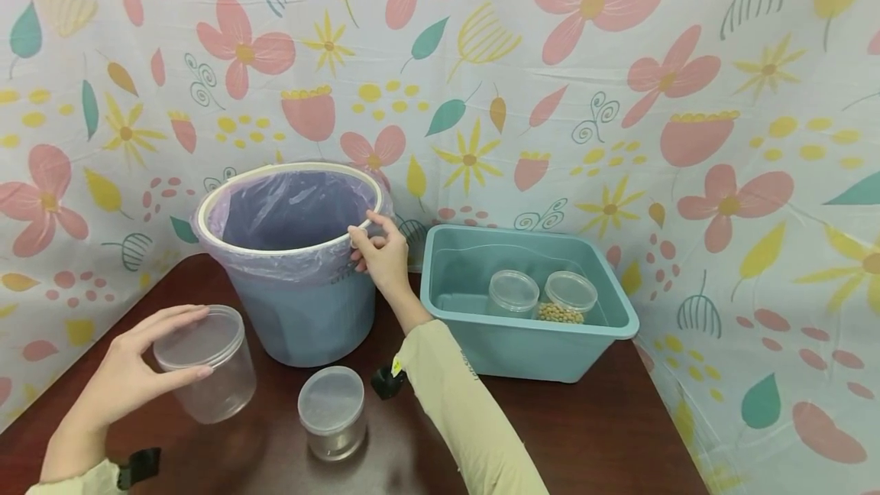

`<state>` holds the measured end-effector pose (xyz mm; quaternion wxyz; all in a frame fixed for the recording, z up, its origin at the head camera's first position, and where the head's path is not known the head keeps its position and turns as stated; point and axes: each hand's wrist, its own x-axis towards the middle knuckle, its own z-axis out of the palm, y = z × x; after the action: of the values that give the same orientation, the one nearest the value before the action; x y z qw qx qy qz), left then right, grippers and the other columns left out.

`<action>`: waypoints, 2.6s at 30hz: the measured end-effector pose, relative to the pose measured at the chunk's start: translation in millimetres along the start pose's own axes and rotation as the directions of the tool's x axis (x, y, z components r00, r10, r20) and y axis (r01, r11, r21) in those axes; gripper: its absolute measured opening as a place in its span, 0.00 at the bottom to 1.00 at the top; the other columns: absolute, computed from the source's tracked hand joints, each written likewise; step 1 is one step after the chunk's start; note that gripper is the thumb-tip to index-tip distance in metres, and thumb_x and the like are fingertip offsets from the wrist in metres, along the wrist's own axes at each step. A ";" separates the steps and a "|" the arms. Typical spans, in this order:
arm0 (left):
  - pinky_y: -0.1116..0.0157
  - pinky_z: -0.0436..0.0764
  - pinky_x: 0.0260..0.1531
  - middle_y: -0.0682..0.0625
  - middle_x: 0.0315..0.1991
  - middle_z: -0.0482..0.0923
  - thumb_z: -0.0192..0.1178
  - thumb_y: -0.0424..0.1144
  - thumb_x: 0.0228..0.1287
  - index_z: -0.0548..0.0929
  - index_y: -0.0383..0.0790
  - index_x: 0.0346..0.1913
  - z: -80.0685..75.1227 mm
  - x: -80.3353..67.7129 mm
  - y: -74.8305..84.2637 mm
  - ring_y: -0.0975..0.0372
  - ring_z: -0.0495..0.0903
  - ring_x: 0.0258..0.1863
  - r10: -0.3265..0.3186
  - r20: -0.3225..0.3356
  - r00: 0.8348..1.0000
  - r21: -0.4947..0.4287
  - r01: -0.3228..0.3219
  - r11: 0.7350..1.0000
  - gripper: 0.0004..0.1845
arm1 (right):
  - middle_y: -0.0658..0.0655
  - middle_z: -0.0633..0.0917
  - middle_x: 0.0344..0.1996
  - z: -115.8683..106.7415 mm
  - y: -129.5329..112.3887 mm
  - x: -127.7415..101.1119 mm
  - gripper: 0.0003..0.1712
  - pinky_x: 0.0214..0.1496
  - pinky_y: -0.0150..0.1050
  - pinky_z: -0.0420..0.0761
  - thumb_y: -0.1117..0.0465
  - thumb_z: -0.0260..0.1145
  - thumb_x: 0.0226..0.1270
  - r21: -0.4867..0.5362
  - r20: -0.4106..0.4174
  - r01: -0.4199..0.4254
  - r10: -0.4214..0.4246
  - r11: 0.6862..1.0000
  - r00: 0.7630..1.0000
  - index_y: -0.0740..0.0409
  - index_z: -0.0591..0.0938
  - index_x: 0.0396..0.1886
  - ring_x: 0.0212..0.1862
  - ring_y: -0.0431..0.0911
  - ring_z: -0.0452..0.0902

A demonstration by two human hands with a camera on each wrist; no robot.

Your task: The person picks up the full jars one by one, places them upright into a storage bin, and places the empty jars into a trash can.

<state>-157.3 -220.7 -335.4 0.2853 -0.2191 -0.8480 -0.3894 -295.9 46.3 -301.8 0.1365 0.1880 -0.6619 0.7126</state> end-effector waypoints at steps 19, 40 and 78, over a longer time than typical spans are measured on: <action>0.76 0.64 0.46 0.43 0.45 0.76 0.75 0.22 0.19 0.80 0.30 0.46 -31.7 35.3 -2.0 0.66 0.71 0.49 0.198 -0.025 0.980 -0.002 -0.198 0.980 0.37 | 0.66 0.78 0.13 -2.3 20.8 8.7 0.24 0.16 0.44 0.74 0.64 0.62 0.60 0.015 0.005 0.000 -0.001 1.000 1.000 0.63 0.71 0.57 0.11 0.48 0.71; 0.74 0.67 0.45 0.47 0.41 0.79 0.73 0.23 0.19 0.81 0.31 0.45 -51.2 93.3 25.8 0.67 0.74 0.44 0.336 -0.055 0.940 -0.005 -0.337 0.941 0.35 | 0.69 0.77 0.13 0.3 1.0 0.0 0.23 0.17 0.44 0.75 0.66 0.60 0.61 -0.010 0.006 0.002 -0.002 1.000 1.000 0.66 0.71 0.57 0.11 0.48 0.71; 0.72 0.67 0.46 0.48 0.52 0.74 0.77 0.34 0.28 0.74 0.36 0.56 -20.1 150.8 45.3 0.59 0.70 0.53 0.168 -0.377 0.911 0.101 -0.140 0.985 0.42 | 0.63 0.77 0.11 -0.8 13.2 4.0 0.23 0.14 0.37 0.72 0.64 0.61 0.60 0.002 -0.004 0.020 -0.020 1.000 1.000 0.64 0.72 0.56 0.11 0.53 0.71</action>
<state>-235.8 -186.8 -201.7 0.4834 -0.1943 -0.7691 -0.3701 -305.4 45.7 -311.8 0.1447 0.1930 -0.6591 0.7123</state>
